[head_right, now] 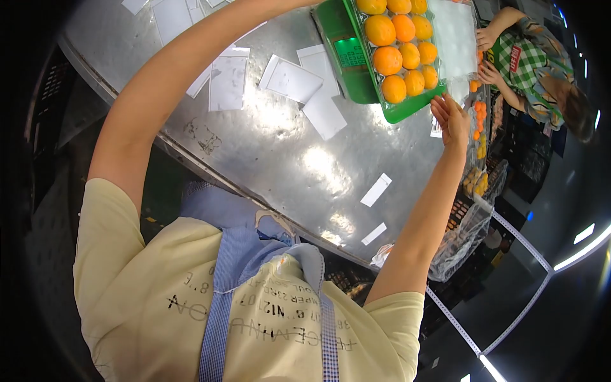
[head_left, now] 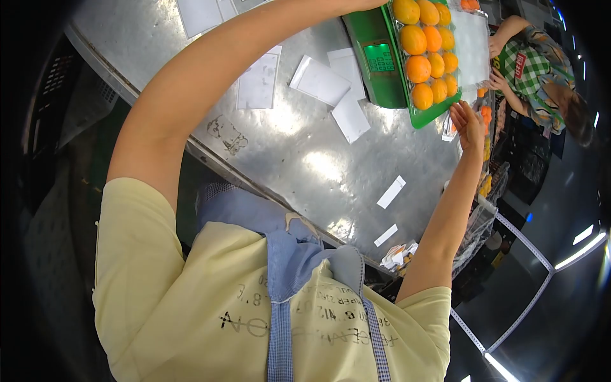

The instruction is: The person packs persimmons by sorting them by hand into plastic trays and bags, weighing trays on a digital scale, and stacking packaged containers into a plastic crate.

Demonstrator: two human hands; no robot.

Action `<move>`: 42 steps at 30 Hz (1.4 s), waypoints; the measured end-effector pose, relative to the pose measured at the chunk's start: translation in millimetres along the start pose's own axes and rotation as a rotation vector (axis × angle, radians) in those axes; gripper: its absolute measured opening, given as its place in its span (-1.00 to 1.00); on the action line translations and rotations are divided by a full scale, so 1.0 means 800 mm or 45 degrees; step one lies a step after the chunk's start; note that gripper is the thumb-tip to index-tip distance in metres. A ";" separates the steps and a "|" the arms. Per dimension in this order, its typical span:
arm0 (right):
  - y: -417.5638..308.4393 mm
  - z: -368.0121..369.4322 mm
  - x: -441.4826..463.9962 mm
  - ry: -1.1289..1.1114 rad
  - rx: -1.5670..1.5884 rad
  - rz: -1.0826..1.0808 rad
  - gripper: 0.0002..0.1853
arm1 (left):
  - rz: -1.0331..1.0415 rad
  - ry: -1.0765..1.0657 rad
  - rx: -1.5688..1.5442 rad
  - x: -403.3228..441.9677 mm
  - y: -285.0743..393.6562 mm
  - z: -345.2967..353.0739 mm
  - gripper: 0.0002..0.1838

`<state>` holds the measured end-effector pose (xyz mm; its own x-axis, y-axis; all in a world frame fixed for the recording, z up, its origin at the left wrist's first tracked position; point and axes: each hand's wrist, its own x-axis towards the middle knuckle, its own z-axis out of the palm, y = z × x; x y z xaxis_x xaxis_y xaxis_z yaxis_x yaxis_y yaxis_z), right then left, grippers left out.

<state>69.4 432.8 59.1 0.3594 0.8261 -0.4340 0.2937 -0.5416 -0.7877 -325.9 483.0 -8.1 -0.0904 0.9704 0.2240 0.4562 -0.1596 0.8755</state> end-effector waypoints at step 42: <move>-0.006 0.047 0.031 0.229 0.360 -0.148 -0.81 | -0.360 -0.525 -0.166 0.021 0.035 0.030 -0.70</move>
<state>43.4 461.6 36.1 0.4953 0.8256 -0.2702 0.0939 -0.3601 -0.9282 -293.2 499.4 10.0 0.1746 0.9654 -0.1937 0.3476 0.1236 0.9295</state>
